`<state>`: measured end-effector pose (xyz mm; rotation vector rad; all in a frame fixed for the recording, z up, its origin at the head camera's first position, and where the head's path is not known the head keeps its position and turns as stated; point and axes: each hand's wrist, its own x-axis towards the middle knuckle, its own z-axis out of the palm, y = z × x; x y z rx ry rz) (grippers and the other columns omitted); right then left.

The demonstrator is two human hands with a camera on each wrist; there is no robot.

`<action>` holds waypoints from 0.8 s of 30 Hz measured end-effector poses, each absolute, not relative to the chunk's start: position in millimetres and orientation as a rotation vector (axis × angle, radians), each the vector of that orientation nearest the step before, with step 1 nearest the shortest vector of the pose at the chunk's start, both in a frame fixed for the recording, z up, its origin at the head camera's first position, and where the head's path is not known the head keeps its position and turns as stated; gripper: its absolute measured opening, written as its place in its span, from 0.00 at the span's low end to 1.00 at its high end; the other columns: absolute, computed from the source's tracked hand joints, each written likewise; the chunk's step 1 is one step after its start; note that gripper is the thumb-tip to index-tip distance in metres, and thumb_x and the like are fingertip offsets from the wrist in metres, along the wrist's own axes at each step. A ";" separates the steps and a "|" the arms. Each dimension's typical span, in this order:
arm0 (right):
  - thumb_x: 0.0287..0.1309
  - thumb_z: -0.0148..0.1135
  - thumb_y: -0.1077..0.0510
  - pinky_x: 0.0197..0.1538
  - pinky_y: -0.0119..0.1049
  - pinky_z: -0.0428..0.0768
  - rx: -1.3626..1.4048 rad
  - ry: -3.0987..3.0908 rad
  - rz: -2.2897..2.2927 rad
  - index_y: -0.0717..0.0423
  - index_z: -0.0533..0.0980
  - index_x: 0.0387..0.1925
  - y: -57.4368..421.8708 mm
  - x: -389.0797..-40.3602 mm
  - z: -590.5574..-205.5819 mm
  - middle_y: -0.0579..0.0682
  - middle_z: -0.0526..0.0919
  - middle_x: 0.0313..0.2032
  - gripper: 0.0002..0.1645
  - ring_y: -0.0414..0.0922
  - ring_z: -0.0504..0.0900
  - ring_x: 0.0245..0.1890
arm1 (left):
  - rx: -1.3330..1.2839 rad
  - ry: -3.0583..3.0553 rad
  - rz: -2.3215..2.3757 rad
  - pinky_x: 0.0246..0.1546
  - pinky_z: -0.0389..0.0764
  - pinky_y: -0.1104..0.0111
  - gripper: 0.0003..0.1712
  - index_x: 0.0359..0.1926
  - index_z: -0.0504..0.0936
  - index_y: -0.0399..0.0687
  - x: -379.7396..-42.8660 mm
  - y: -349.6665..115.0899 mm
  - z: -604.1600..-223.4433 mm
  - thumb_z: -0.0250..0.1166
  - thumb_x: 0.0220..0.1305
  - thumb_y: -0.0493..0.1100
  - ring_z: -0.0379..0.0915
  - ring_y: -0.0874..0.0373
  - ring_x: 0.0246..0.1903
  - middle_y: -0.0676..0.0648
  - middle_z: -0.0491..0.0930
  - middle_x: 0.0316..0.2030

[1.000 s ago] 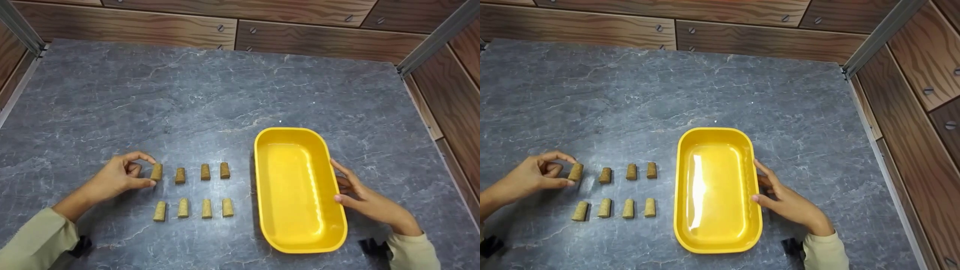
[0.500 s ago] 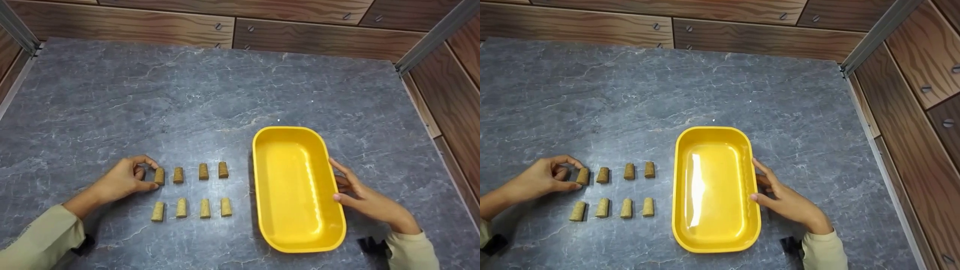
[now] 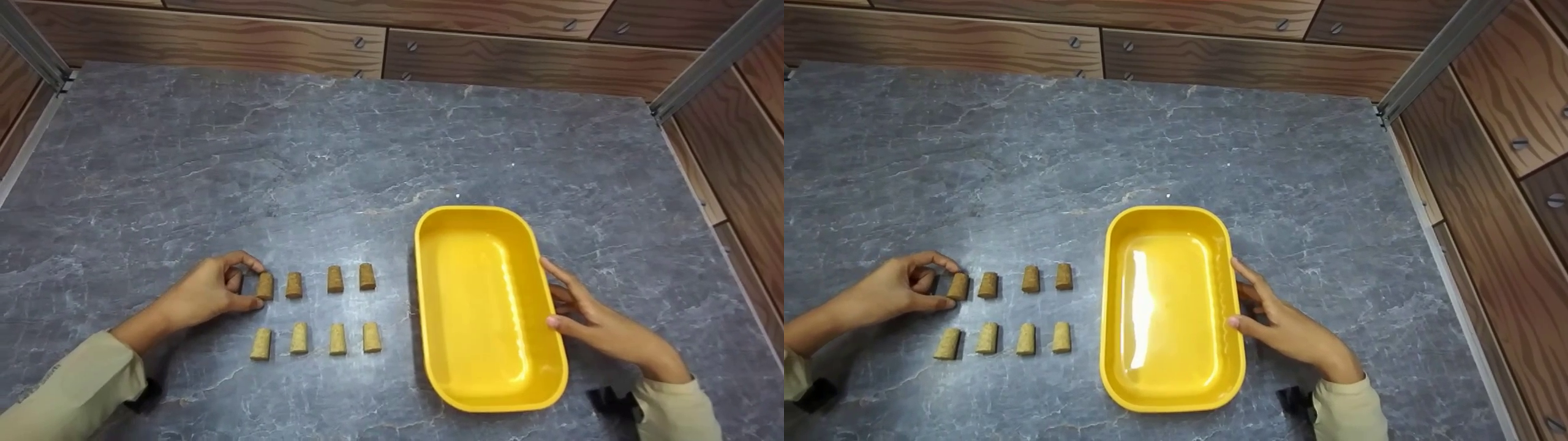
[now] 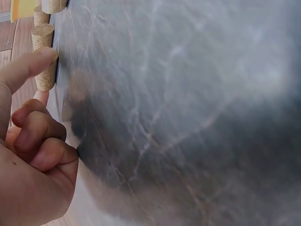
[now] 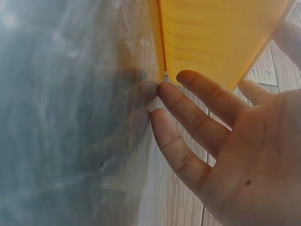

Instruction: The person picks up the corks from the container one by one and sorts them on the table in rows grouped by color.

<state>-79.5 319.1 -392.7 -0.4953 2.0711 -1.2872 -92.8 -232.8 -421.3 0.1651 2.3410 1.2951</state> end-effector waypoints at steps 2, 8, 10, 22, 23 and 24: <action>0.72 0.44 0.65 0.53 0.31 0.78 -0.497 2.087 -1.279 0.42 0.31 0.76 319.2 -78.7 -392.2 0.78 0.48 0.69 0.45 0.28 0.74 0.57 | 0.169 2.320 1.308 0.19 0.63 0.74 0.32 0.53 0.73 0.37 -93.2 -232.7 -420.7 0.75 0.47 0.39 0.57 0.66 0.18 0.54 0.62 0.19; 0.71 0.45 0.65 0.54 0.30 0.77 -0.504 2.137 -1.253 0.42 0.33 0.76 319.3 -76.1 -390.6 0.67 0.54 0.71 0.45 0.26 0.71 0.58 | 0.216 2.330 1.367 0.22 0.68 0.74 0.37 0.58 0.70 0.38 -92.0 -235.1 -412.1 0.75 0.48 0.42 0.60 0.65 0.22 0.52 0.65 0.23; 0.70 0.46 0.66 0.54 0.29 0.77 -0.516 2.187 -1.250 0.44 0.34 0.76 319.3 -74.2 -388.0 0.52 0.58 0.72 0.45 0.25 0.69 0.60 | 0.243 2.402 1.385 0.23 0.69 0.74 0.35 0.58 0.71 0.39 -91.2 -236.4 -406.1 0.74 0.51 0.43 0.61 0.65 0.23 0.52 0.66 0.24; 0.66 0.53 0.66 0.63 0.14 0.59 -0.583 2.993 -1.135 0.51 0.64 0.69 312.1 -86.8 -371.7 0.46 0.69 0.67 0.31 0.22 0.62 0.64 | 0.145 3.020 1.088 0.40 0.73 0.57 0.25 0.58 0.77 0.52 -61.4 -244.0 -378.4 0.66 0.61 0.53 0.75 0.51 0.45 0.46 0.82 0.42; 0.66 0.54 0.66 0.64 0.16 0.57 -0.580 3.042 -1.129 0.52 0.66 0.68 311.5 -89.4 -371.4 0.50 0.69 0.67 0.30 0.24 0.62 0.65 | 0.147 3.056 1.032 0.42 0.73 0.52 0.27 0.58 0.76 0.53 -59.3 -243.1 -378.7 0.66 0.60 0.55 0.75 0.47 0.47 0.45 0.82 0.45; 0.66 0.54 0.64 0.67 0.18 0.56 -0.569 3.084 -1.121 0.52 0.66 0.68 310.9 -91.5 -370.8 0.53 0.69 0.67 0.29 0.26 0.61 0.67 | 0.151 3.087 0.980 0.45 0.72 0.47 0.29 0.59 0.76 0.53 -57.8 -241.7 -379.1 0.66 0.60 0.57 0.74 0.43 0.50 0.43 0.81 0.49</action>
